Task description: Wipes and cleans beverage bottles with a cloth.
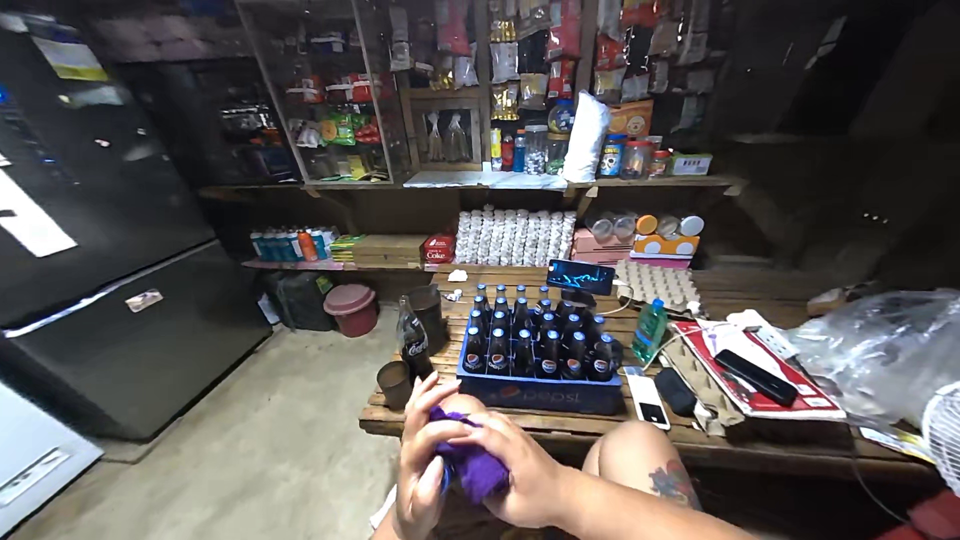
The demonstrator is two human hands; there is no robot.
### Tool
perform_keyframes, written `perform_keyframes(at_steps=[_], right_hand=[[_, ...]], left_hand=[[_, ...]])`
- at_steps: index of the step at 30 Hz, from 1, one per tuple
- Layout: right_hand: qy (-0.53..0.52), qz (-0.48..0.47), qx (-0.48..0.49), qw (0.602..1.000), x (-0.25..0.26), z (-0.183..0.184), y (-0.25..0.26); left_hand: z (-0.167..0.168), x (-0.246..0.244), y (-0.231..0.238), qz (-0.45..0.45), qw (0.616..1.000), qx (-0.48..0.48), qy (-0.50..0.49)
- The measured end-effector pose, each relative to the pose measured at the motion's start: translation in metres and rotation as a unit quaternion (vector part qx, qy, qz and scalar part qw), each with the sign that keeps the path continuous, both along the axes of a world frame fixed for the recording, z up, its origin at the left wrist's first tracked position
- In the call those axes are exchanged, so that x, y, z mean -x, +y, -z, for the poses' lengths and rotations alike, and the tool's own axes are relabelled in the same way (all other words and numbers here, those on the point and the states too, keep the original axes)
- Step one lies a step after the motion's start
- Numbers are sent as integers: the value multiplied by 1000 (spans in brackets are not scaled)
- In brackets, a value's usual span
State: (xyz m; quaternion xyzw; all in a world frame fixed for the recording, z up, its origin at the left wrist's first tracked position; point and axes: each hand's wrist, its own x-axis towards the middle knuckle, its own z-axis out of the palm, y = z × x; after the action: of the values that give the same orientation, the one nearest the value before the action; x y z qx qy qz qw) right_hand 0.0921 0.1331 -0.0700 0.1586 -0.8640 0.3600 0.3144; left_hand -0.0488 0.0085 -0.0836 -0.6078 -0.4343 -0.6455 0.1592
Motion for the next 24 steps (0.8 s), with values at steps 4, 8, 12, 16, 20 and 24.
perform_keyframes(at_steps=[4,8,12,16,20,24], right_hand=[[-6,-7,-38,999,9,-4,1],[-123,16,9,992,15,0,8],[-253,48,58,965,15,9,16],[-263,63,48,962,8,14,12],[-105,20,26,994,3,19,5],[17,-24,-24,999,3,7,-10]], left_hand=[[2,-1,-2,-8,1000,1,5],[6,2,-4,7,1000,3,13],[7,7,-4,7,1000,-1,15],[6,12,-3,17,1000,-5,-22],[5,14,-5,30,998,-7,-50],[0,6,-10,22,998,-6,-55]])
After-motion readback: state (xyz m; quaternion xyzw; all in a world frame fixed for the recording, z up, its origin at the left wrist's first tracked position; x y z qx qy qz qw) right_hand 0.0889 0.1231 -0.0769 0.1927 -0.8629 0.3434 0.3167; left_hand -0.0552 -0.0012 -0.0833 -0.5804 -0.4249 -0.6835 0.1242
